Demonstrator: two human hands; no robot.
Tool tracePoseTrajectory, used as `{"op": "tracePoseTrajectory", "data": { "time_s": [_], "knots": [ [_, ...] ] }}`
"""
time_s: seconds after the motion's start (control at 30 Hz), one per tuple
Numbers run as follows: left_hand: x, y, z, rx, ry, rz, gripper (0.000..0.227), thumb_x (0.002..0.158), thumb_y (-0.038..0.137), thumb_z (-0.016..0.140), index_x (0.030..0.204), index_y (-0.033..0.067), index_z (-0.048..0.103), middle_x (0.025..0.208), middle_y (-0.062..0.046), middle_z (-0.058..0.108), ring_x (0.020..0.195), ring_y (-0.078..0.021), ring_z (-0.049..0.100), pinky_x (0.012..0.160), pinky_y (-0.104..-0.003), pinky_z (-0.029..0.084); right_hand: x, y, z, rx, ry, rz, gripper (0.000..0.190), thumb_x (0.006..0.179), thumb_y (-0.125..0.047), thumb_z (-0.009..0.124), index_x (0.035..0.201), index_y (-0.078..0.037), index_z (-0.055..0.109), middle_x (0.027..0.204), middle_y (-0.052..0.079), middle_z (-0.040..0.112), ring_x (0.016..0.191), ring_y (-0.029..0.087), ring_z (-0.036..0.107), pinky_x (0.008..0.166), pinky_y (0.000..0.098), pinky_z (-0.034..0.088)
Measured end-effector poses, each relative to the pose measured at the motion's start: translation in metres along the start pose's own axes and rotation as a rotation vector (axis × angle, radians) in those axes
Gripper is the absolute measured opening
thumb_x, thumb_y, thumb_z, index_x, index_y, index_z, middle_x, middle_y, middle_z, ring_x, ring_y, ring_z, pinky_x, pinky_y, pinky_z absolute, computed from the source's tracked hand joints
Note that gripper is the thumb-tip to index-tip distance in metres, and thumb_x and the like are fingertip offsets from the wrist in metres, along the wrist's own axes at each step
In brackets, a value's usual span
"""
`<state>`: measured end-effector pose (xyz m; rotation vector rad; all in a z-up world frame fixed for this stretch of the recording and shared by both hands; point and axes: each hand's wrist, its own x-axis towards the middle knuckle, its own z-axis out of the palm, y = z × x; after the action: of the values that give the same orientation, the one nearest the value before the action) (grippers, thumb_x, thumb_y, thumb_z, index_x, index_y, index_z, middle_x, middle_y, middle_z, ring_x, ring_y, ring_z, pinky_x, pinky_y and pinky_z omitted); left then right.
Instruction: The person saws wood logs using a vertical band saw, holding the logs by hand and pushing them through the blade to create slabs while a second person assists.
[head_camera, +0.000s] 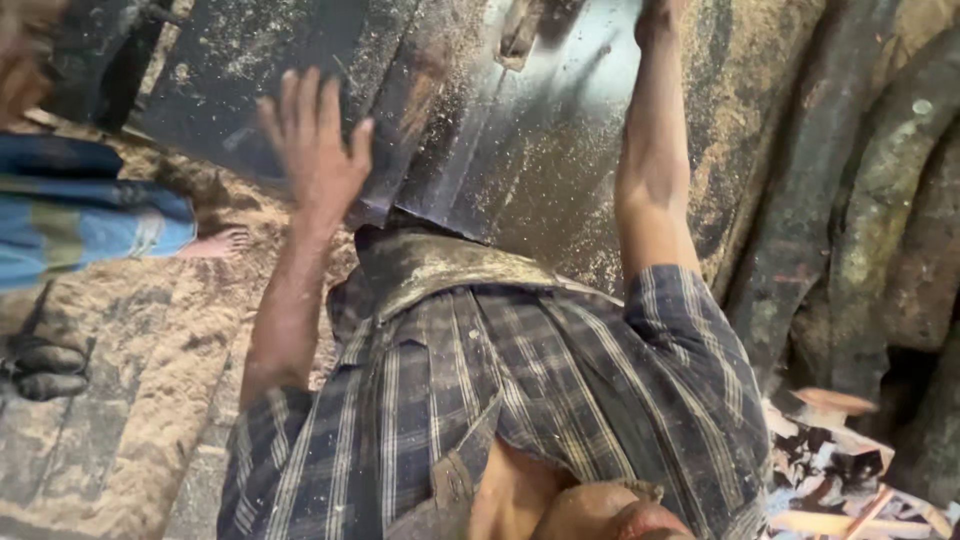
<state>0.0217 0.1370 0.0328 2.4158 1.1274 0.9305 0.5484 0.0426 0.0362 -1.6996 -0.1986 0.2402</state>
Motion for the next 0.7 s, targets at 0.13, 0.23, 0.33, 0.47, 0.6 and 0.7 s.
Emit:
{"op": "tracePoseTrajectory", "data": {
  "time_s": [0.13,0.23,0.33,0.47,0.6,0.7],
  "knots": [
    [-0.022,-0.049,-0.006,0.240,-0.331,-0.085,0.058,0.101,0.032,0.070,0.150,0.0067,0.052,0.162,-0.026,0.035,0.147,-0.0432,0.031,0.117,-0.069,0.017,-0.025,0.013,-0.063,-0.255,0.143,-0.034,0.101,0.087,-0.048,0.076,0.160,0.002,0.026,0.154,0.035,0.038,0.135,0.049,0.048,0.113,0.0520,0.044],
    [-0.020,-0.075,-0.005,0.218,-0.249,-0.074,0.054,0.110,0.032,0.070,0.156,0.0068,0.054,0.165,-0.024,0.037,0.151,-0.0402,0.035,0.123,-0.067,0.019,-0.049,0.017,-0.106,-0.383,0.166,-0.038,0.103,0.084,-0.047,0.079,0.159,0.002,0.027,0.152,0.036,0.039,0.132,0.050,0.049,0.110,0.0518,0.046],
    [-0.024,-0.064,-0.012,0.259,-0.084,-0.022,0.050,0.107,0.031,0.073,0.149,0.0076,0.060,0.162,-0.025,0.040,0.148,-0.0420,0.039,0.121,-0.066,0.021,-0.062,0.015,-0.136,-0.504,0.130,-0.043,0.105,0.082,-0.045,0.083,0.157,0.003,0.027,0.150,0.038,0.039,0.129,0.051,0.051,0.108,0.0515,0.047],
    [-0.062,0.014,-0.010,-0.239,-0.037,0.114,0.043,0.103,0.016,0.073,0.141,-0.0001,0.061,0.152,-0.025,0.053,0.144,-0.0412,0.048,0.124,-0.056,0.035,-0.075,0.018,-0.141,-0.678,-0.032,-0.083,0.108,0.078,-0.043,0.087,0.156,0.003,0.028,0.147,0.040,0.040,0.125,0.052,0.052,0.104,0.0512,0.049],
    [-0.118,0.094,0.002,-0.735,-0.385,0.040,0.046,0.097,0.013,0.073,0.139,0.0008,0.059,0.145,-0.025,0.059,0.133,-0.0351,0.060,0.112,-0.043,0.054,-0.106,0.027,-0.113,-0.791,-0.256,-0.194,0.112,0.074,-0.041,0.092,0.154,0.004,0.029,0.144,0.042,0.041,0.121,0.053,0.054,0.101,0.0509,0.050],
    [-0.164,0.114,0.022,-1.000,-0.769,-0.512,0.058,0.092,0.032,0.063,0.143,0.0090,0.049,0.139,-0.014,0.056,0.109,-0.0274,0.071,0.080,-0.040,0.066,-0.184,0.056,-0.107,-0.853,-0.408,-0.273,0.114,0.072,-0.040,0.096,0.153,0.004,0.029,0.141,0.044,0.042,0.119,0.054,0.055,0.098,0.0506,0.052]
  ]
}}
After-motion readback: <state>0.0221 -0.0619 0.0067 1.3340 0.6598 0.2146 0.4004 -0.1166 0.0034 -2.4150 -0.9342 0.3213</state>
